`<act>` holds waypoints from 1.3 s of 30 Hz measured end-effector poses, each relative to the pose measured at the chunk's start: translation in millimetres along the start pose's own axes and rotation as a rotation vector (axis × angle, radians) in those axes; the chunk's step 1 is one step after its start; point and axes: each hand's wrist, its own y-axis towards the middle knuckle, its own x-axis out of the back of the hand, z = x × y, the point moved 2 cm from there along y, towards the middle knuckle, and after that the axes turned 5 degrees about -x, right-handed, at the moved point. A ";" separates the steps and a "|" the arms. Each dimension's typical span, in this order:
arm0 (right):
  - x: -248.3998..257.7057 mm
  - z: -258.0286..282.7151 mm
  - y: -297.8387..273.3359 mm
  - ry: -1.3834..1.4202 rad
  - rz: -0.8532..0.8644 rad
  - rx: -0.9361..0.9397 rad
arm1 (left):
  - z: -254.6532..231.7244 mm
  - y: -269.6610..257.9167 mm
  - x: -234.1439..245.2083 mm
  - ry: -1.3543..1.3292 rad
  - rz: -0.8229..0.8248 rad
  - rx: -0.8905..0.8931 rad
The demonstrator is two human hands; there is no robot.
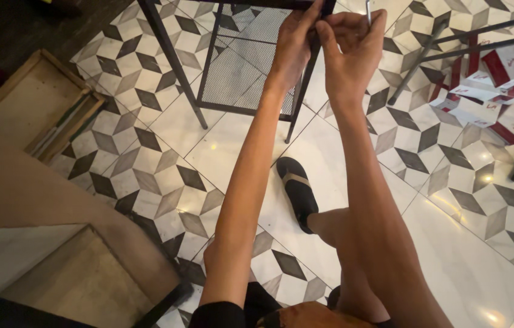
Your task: The person kneels on the floor and uses an Allen key to tighten bolts on the frame of a black metal mesh shelving unit. They retrieve additional bolts from a plastic container and continue securing the joints of the furniture.
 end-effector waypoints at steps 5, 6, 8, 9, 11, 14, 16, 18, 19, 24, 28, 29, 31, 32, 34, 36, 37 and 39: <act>-3.5 -2.3 -4.7 0.116 -0.037 -0.017 | 2.8 -4.2 6.1 0.040 0.037 -0.009; -5.1 -2.4 -4.0 0.140 -0.046 -0.012 | 4.3 -2.4 6.3 0.029 0.041 -0.009; -9.0 -1.7 -3.5 0.156 -0.056 0.002 | 6.6 0.8 7.4 0.019 0.054 -0.023; -11.2 -1.0 -4.4 0.148 -0.057 0.012 | 7.1 2.3 8.5 0.019 0.061 -0.038; -13.7 0.6 -9.0 0.090 -0.066 0.017 | 9.8 1.1 10.8 0.017 0.060 -0.039; -15.0 4.4 -11.3 0.014 -0.088 0.016 | 11.9 2.3 11.5 0.027 0.041 -0.016; -15.3 6.4 -12.2 0.064 -0.099 0.004 | 12.7 1.1 11.6 0.059 0.019 -0.006; -15.8 9.0 -12.2 0.045 -0.087 0.034 | 12.8 0.0 11.9 0.066 0.014 -0.002; -16.3 10.0 -12.3 0.036 -0.081 0.048 | 12.9 -0.4 12.8 0.069 0.011 0.000; -16.1 15.2 -13.8 -0.115 -0.101 0.094 | 15.0 0.0 19.4 0.000 0.047 0.018; -17.8 19.2 -15.3 -0.053 -0.114 0.064 | 15.4 2.2 23.4 -0.035 0.014 0.072; -18.6 20.3 -16.3 -0.053 -0.135 0.053 | 14.5 1.9 23.2 -0.015 0.015 0.078; -22.2 21.9 -17.7 -0.054 -0.180 0.034 | 11.5 2.7 22.2 0.024 0.021 0.090; -24.1 22.2 -17.7 -0.032 -0.202 0.010 | 10.0 3.2 21.5 0.041 0.008 0.087; -27.6 21.6 -17.6 0.012 -0.244 -0.039 | 8.2 3.4 21.4 0.073 -0.020 0.081; -30.8 20.3 -17.5 0.082 -0.250 -0.058 | 8.5 2.4 24.2 0.049 -0.058 0.058; -32.0 19.3 -17.3 0.116 -0.253 -0.068 | 10.0 2.1 26.6 0.036 -0.078 0.047; -30.8 16.8 -17.9 0.129 -0.258 -0.078 | 16.8 2.3 31.9 0.005 -0.079 0.016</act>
